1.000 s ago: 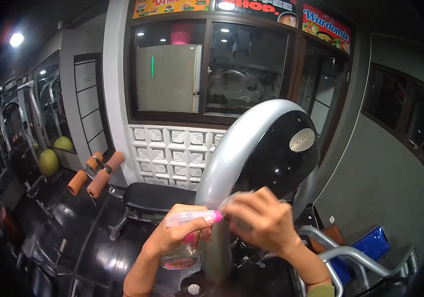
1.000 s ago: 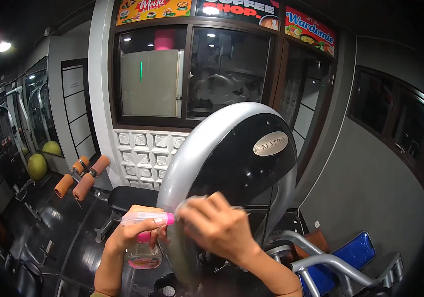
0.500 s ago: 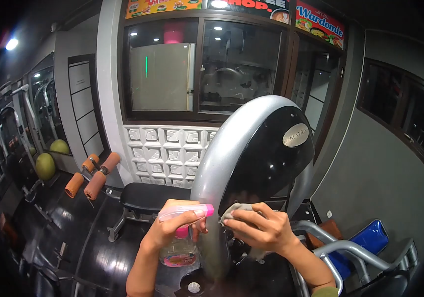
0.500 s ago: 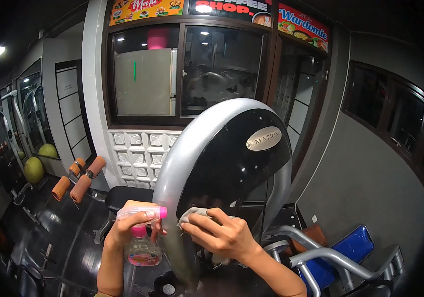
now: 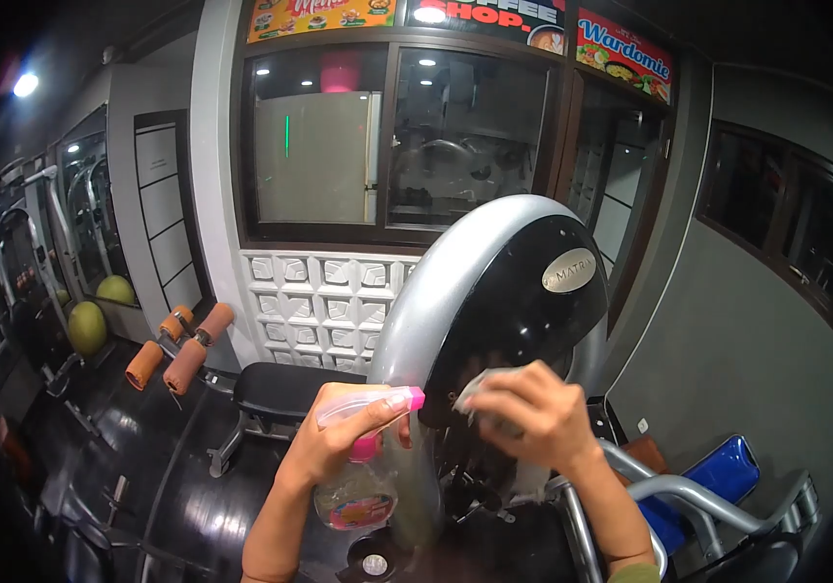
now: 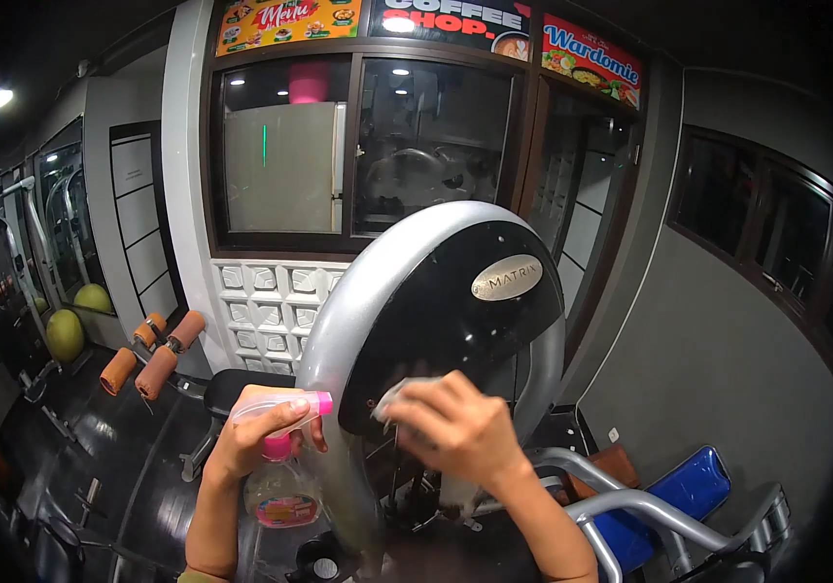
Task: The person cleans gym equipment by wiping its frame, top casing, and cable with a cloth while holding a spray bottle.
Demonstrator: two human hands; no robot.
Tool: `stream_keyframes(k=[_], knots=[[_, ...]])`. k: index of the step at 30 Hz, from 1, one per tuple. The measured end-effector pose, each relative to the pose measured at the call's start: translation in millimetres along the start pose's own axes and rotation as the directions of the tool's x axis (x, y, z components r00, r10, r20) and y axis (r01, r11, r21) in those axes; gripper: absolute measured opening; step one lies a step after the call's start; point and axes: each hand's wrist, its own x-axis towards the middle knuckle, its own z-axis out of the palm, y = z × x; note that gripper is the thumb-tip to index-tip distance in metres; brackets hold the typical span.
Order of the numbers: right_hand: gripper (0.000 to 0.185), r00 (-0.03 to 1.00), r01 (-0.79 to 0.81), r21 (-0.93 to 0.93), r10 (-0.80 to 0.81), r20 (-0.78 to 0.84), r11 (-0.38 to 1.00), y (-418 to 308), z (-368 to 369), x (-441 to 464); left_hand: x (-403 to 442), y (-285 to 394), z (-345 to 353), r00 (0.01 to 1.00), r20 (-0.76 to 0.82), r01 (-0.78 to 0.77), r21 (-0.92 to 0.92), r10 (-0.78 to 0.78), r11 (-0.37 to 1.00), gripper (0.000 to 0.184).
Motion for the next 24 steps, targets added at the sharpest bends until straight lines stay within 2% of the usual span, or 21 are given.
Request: stream_keyframes(k=[2, 4, 6, 8, 10, 12, 14, 16, 18, 19, 20, 22, 24], knots=[[0.039, 0.988, -0.132, -0.068, 0.125, -0.088, 0.989, 10.1, -6.9, 10.8, 1.4, -0.5, 0.1, 1.000, -0.018, -0.013, 0.002, 0.013, 1.000, 0.046], [0.037, 0.987, -0.135, -0.094, 0.127, -0.094, 0.986, 12.5, -3.1, 18.2, 2.9, -1.4, -1.3, 1.000, -0.018, 0.002, -0.014, -0.003, 1.000, 0.046], [0.035, 0.997, -0.042, -0.079, 0.037, -0.066, 0.996, 0.0, -3.0, 27.7, 4.5, 0.0, -1.3, 1.000, -0.025, 0.008, -0.020, -0.009, 1.000, 0.046], [0.031, 0.998, 0.050, 0.017, -0.051, 0.032, 0.999, -11.7, 3.5, 28.3, 5.6, 1.6, -0.2, 0.999, -0.042, 0.007, -0.014, -0.007, 1.000, 0.046], [0.031, 0.996, 0.055, 0.014, -0.056, 0.065, 0.998, -8.6, 1.0, 28.7, 8.7, 1.1, -0.4, 0.999, -0.038, -0.020, -0.011, 0.019, 1.000, 0.046], [0.030, 0.997, -0.063, -0.025, 0.064, 0.038, 0.998, 0.6, -9.2, 35.4, 9.6, 2.0, -1.4, 0.999, -0.035, -0.033, -0.013, 0.032, 0.999, 0.046], [0.028, 0.993, -0.114, -0.109, 0.110, -0.044, 0.987, 11.7, -11.3, 44.6, 8.9, 4.4, -3.7, 0.999, -0.028, -0.031, -0.016, 0.031, 0.999, 0.046], [0.027, 0.994, -0.102, -0.120, 0.096, -0.054, 0.988, 8.1, -5.0, 49.4, 7.0, 3.1, -6.0, 0.999, -0.033, -0.022, -0.024, 0.021, 0.999, 0.046], [0.028, 0.998, -0.044, -0.002, 0.044, 0.037, 0.999, -11.1, -1.3, 53.0, 6.0, 4.5, -8.9, 0.999, -0.045, -0.021, -0.026, 0.020, 0.999, 0.046], [0.029, 0.994, 0.029, 0.059, -0.035, 0.102, 0.998, -16.8, 5.7, 50.2, 4.5, 6.8, -10.0, 0.998, -0.054, -0.022, -0.024, 0.020, 0.999, 0.046], [0.030, 0.985, 0.051, 0.050, -0.058, 0.161, 0.997, -25.8, 6.6, 49.3, 3.8, 8.6, -11.6, 0.998, -0.062, -0.020, -0.021, 0.019, 1.000, 0.047], [0.030, 0.987, 0.037, 0.018, -0.040, 0.159, 0.999, -20.1, 4.9, 53.6, 3.5, 4.1, -16.5, 0.997, -0.064, -0.033, -0.037, 0.031, 0.999, 0.047], [0.028, 0.994, -0.058, -0.104, 0.067, 0.091, 0.993, -11.6, -1.9, 66.8, 1.6, 1.5, -19.4, 0.998, -0.066, -0.028, -0.070, 0.024, 0.997, 0.047]])
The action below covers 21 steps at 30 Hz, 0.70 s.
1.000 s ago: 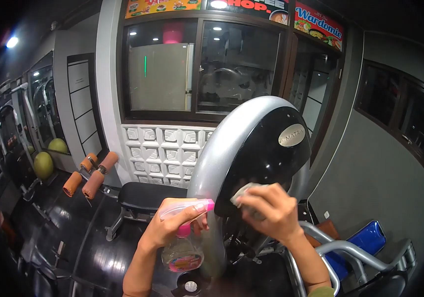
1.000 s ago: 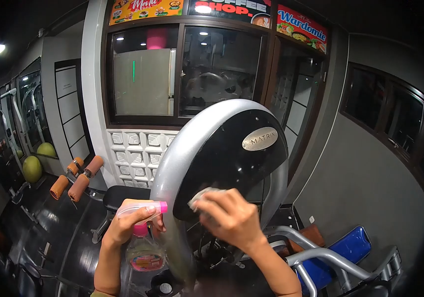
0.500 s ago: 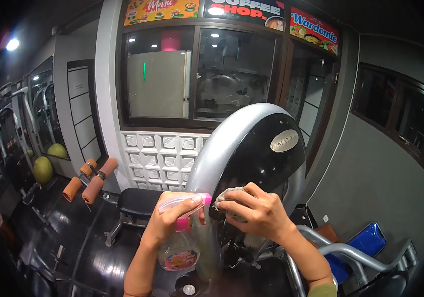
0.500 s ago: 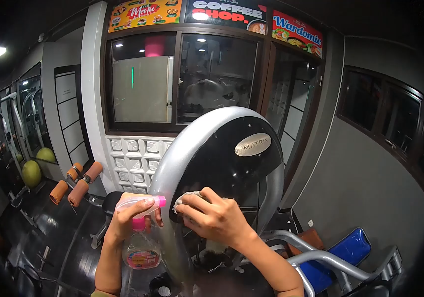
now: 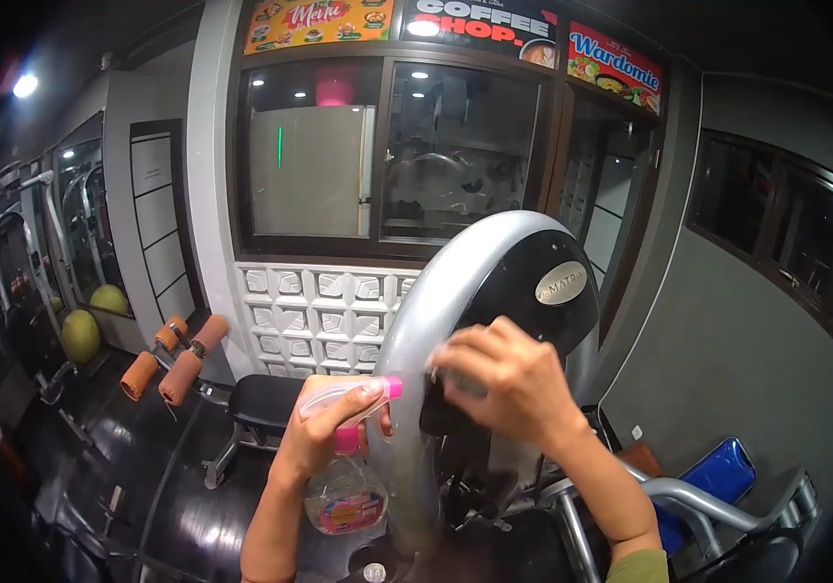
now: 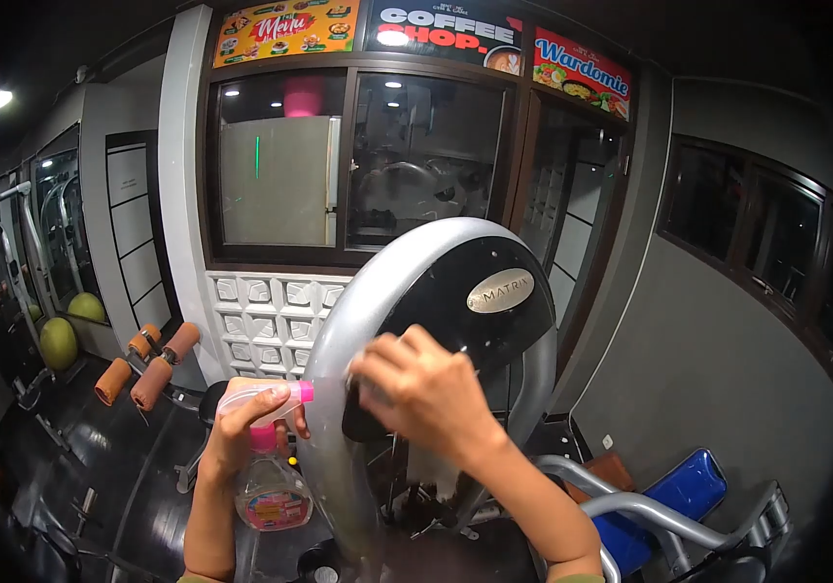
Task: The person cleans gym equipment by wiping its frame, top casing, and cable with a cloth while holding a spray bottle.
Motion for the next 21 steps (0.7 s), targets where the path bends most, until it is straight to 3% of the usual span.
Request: stream_keyframes(k=[2, 4, 6, 8, 10, 12, 14, 16, 18, 21], knots=[[0.024, 0.995, -0.029, -0.039, 0.025, -0.100, 0.999, 9.4, 4.3, 12.5, -1.7, 0.3, -2.8, 1.000, -0.004, 0.019, -0.044, -0.019, 0.999, 0.048], [0.022, 1.000, 0.029, -0.101, -0.029, -0.003, 0.994, -0.6, 3.6, 21.0, -1.9, -1.9, -6.2, 1.000, -0.013, -0.010, -0.030, 0.010, 1.000, 0.047], [0.022, 0.976, 0.166, 0.042, -0.170, 0.137, 0.985, -11.4, 9.6, 22.0, -3.4, -2.7, -8.3, 0.999, -0.039, -0.030, -0.031, 0.029, 0.999, 0.047], [0.020, 0.942, 0.270, -0.071, -0.248, 0.225, 0.960, -23.3, 15.0, 20.3, -5.9, -0.7, -9.4, 0.997, -0.076, -0.038, -0.043, 0.034, 0.998, 0.047], [0.018, 0.955, 0.178, -0.039, -0.163, 0.246, 0.983, -13.5, 3.8, 31.6, -7.6, -2.6, -13.1, 0.994, -0.099, -0.058, -0.031, 0.055, 0.998, 0.047], [0.017, 0.983, 0.111, -0.159, -0.084, 0.166, 0.981, -2.1, 0.6, 43.4, -9.3, -4.9, -17.7, 0.994, -0.094, -0.056, -0.024, 0.054, 0.998, 0.046], [0.018, 0.990, 0.069, -0.157, -0.048, 0.130, 0.985, 2.0, 6.0, 50.4, -11.0, -7.4, -22.6, 0.997, -0.066, -0.032, -0.022, 0.030, 0.999, 0.046], [0.018, 0.978, 0.116, -0.212, -0.074, 0.197, 0.970, -11.4, 8.4, 51.6, -12.4, -8.4, -25.0, 0.999, -0.048, -0.003, -0.053, 0.001, 0.999, 0.046], [0.020, 0.926, 0.197, 0.040, -0.200, 0.319, 0.980, -18.8, 15.1, 49.4, -13.9, -6.0, -26.5, 0.999, -0.033, 0.013, -0.074, -0.015, 0.997, 0.046], [0.019, 0.927, 0.180, -0.016, -0.164, 0.337, 0.983, -23.4, 9.2, 53.7, -12.5, -4.1, -25.7, 0.997, -0.073, -0.006, -0.096, -0.001, 0.995, 0.046]])
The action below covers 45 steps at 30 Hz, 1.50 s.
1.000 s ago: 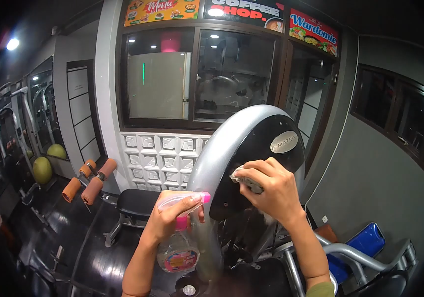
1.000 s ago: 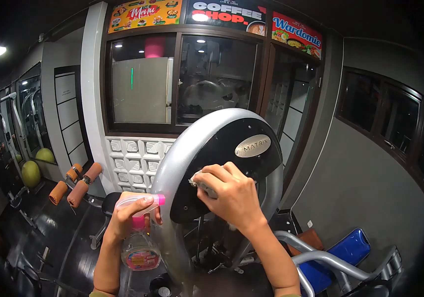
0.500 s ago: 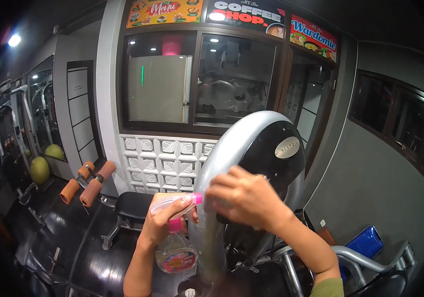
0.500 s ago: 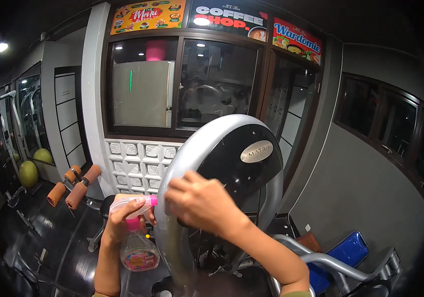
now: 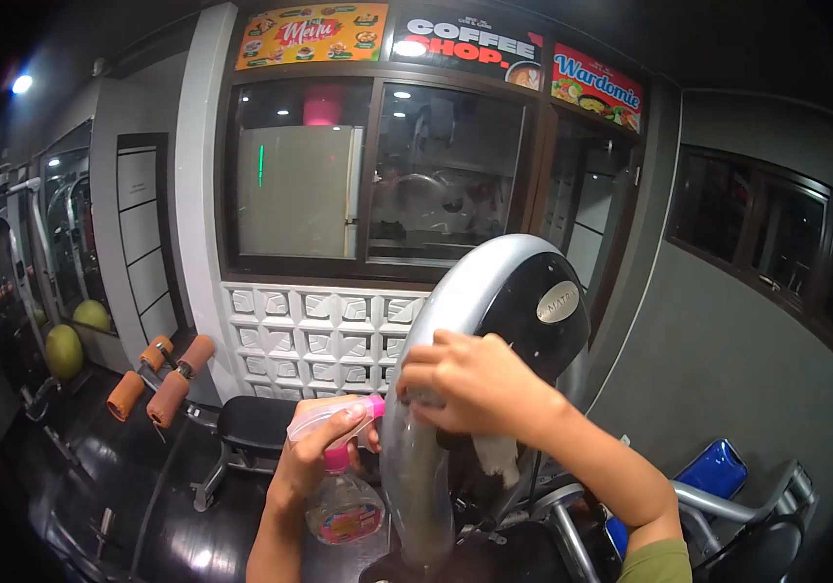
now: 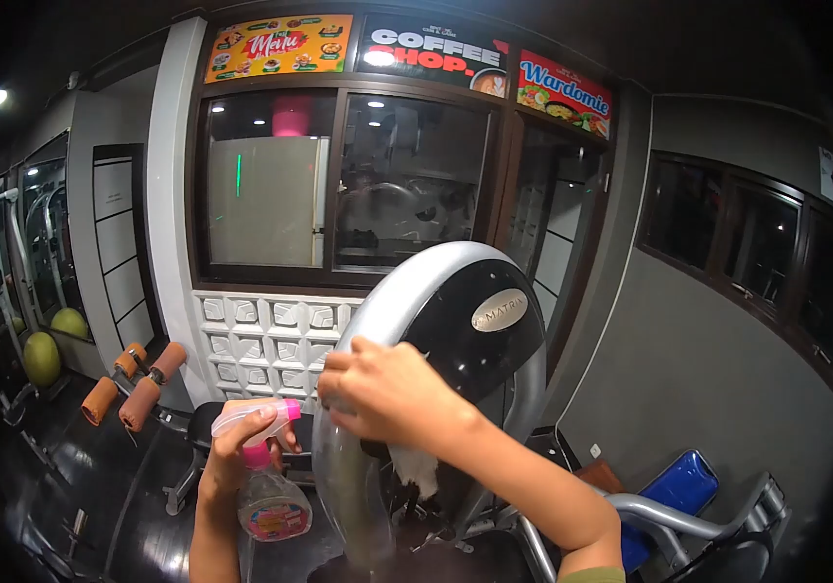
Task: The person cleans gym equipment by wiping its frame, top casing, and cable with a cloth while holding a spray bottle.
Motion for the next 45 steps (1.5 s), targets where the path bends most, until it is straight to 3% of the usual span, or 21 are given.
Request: stream_keyframes(k=[3, 5, 9, 11, 14, 17, 20, 23, 25, 27, 30, 36, 41, 43, 45], knots=[[0.015, 0.981, -0.183, -0.139, 0.171, -0.094, 0.973, 17.4, -6.3, 4.3, -0.1, -0.3, -2.0, 1.000, -0.001, -0.001, -0.005, 0.001, 1.000, 0.046], [0.016, 0.962, -0.212, -0.046, 0.200, -0.185, 0.976, 23.9, -1.9, 3.3, -0.6, -2.1, -6.8, 0.999, 0.043, 0.007, 0.001, -0.008, 1.000, 0.046], [0.016, 0.998, -0.039, 0.074, 0.043, -0.051, 0.996, 5.5, -0.8, -4.8, 3.0, -8.4, -16.2, 0.994, 0.110, 0.011, 0.004, -0.011, 1.000, 0.045], [0.016, 0.994, -0.096, 0.061, 0.099, -0.048, 0.993, 1.9, -4.2, -9.1, 5.4, -8.6, -17.3, 0.993, 0.119, 0.012, -0.002, -0.011, 1.000, 0.045], [0.016, 0.940, -0.202, -0.006, 0.192, -0.281, 0.979, 19.1, -3.5, -13.6, 9.1, -7.7, -17.8, 0.991, 0.129, 0.023, -0.004, -0.023, 1.000, 0.045], [0.019, 0.931, -0.229, 0.056, 0.235, -0.281, 0.972, 22.9, -4.4, -17.3, 12.6, -6.3, -15.7, 0.989, 0.145, 0.036, 0.021, -0.039, 0.999, 0.046], [0.019, 0.968, -0.087, 0.116, 0.112, -0.225, 0.989, 10.5, -1.4, -21.9, 19.7, -6.3, -11.5, 0.985, 0.171, 0.033, 0.034, -0.038, 0.999, 0.047], [0.021, 0.934, -0.233, 0.091, 0.249, -0.254, 0.968, 17.4, -5.8, -28.7, 23.8, 3.3, -3.8, 0.981, 0.185, 0.034, 0.075, -0.048, 0.997, 0.045], [0.017, 0.877, -0.321, 0.055, 0.318, -0.361, 0.945, 30.9, -0.8, -30.6, 26.2, 3.3, 2.1, 0.979, 0.201, 0.029, 0.070, -0.043, 0.997, 0.045], [0.019, 0.856, -0.318, 0.117, 0.338, -0.391, 0.941, 33.3, 1.7, -31.3, 27.0, 3.6, 8.2, 0.979, 0.197, 0.039, 0.076, -0.053, 0.996, 0.045], [0.018, 0.955, -0.126, 0.177, 0.168, -0.246, 0.976, 26.5, -1.1, -35.8, 27.4, 7.6, 17.3, 0.981, 0.176, 0.062, 0.094, -0.078, 0.994, 0.045], [0.022, 0.858, -0.271, 0.182, 0.323, -0.399, 0.945, 53.5, 1.7, -44.5, 29.5, 11.1, 36.4, 0.987, 0.139, 0.062, 0.111, -0.078, 0.992, 0.045], [0.018, 0.927, -0.040, 0.234, 0.124, -0.354, 0.971, 50.0, 6.6, -50.9, 30.1, 10.9, 49.1, 0.994, 0.088, 0.057, 0.122, -0.068, 0.991, 0.046], [0.017, 0.925, -0.060, 0.238, 0.144, -0.351, 0.969, 54.7, 4.6, -56.4, 32.8, 6.0, 50.9, 0.996, 0.072, 0.046, 0.123, -0.056, 0.991, 0.045], [0.016, 0.900, -0.163, 0.285, 0.261, -0.350, 0.944, 69.0, 4.8, -60.6, 32.4, 3.4, 55.9, 0.998, 0.039, 0.039, 0.118, -0.044, 0.992, 0.046]])
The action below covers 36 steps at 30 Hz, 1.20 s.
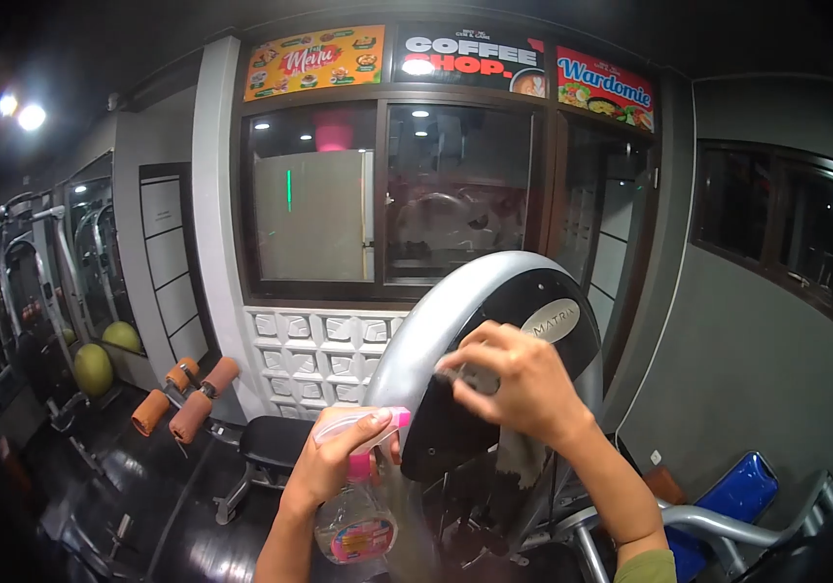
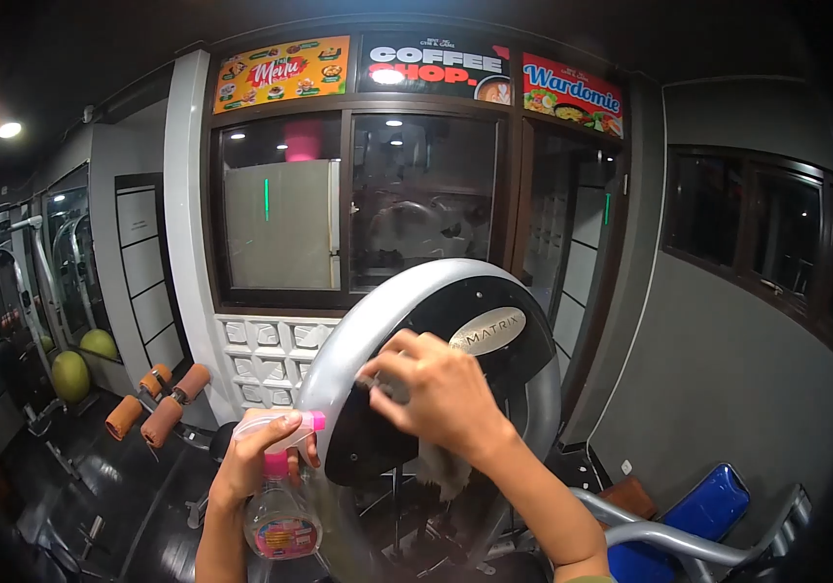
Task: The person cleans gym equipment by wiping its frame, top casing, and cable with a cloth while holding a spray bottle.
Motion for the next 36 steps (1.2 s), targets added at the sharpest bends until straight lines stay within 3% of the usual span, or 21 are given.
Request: stream_keyframes(k=[2, 4, 7, 10, 12, 14, 16, 18, 20, 26, 30, 32, 36], knots=[[0.015, 0.993, -0.100, -0.020, 0.099, -0.058, 0.995, 9.6, -2.3, 0.6, -0.4, 0.7, 9.5, 0.999, -0.048, -0.011, -0.012, 0.011, 1.000, 0.047], [0.017, 0.996, -0.010, -0.009, 0.010, -0.083, 1.000, 9.8, -0.3, -3.2, -2.3, 3.9, 17.4, 0.996, -0.085, 0.014, -0.007, -0.015, 1.000, 0.048], [0.021, 0.978, 0.194, 0.102, -0.200, 0.054, 0.976, 2.1, 0.4, -13.6, -2.2, 3.3, 20.4, 0.996, -0.084, 0.012, 0.012, -0.011, 1.000, 0.049], [0.019, 0.988, 0.144, 0.097, -0.148, 0.034, 0.985, 11.5, -2.2, -18.9, -1.6, -3.9, 22.8, 0.996, -0.089, -0.002, 0.025, 0.004, 1.000, 0.051], [0.018, 0.996, 0.065, 0.005, -0.065, -0.061, 0.998, 22.3, -5.8, -15.3, -4.2, -5.8, 27.3, 0.995, -0.099, -0.006, 0.023, 0.009, 1.000, 0.050], [0.018, 0.993, 0.025, 0.034, -0.020, -0.116, 0.999, 26.4, -4.6, -15.3, -7.4, -4.6, 33.7, 0.994, -0.106, -0.012, 0.015, 0.014, 1.000, 0.047], [0.021, 0.991, 0.093, 0.023, -0.091, -0.094, 0.995, 19.1, -0.5, -20.2, -9.8, -4.6, 38.9, 0.991, -0.132, 0.000, 0.011, 0.001, 1.000, 0.048], [0.024, 0.975, 0.199, 0.169, -0.213, 0.064, 0.965, 10.5, 1.3, -30.3, -12.6, -5.8, 43.3, 0.988, -0.156, 0.005, 0.010, -0.004, 1.000, 0.048], [0.023, 0.973, 0.204, 0.142, -0.217, 0.083, 0.969, 8.7, 1.1, -35.8, -12.9, -7.1, 46.3, 0.986, -0.169, -0.002, 0.012, 0.004, 1.000, 0.048], [0.017, 0.991, 0.085, 0.073, -0.077, -0.107, 0.994, 27.5, -2.6, -30.7, -19.0, -15.0, 56.0, 0.976, -0.215, -0.016, 0.038, 0.024, 0.999, 0.047], [0.024, 0.969, 0.237, 0.173, -0.245, 0.026, 0.956, 17.6, 6.6, -48.3, -18.5, -19.5, 63.3, 0.965, -0.260, -0.038, 0.016, 0.041, 0.999, 0.046], [0.022, 0.974, 0.205, 0.204, -0.221, 0.057, 0.957, 23.6, 2.6, -52.2, -19.7, -19.8, 68.7, 0.959, -0.279, -0.040, 0.018, 0.043, 0.999, 0.046], [0.018, 0.995, 0.048, 0.119, -0.037, -0.090, 0.992, 37.8, -8.6, -44.0, -17.3, -20.8, 75.2, 0.952, -0.300, -0.047, 0.028, 0.053, 0.999, 0.046]])
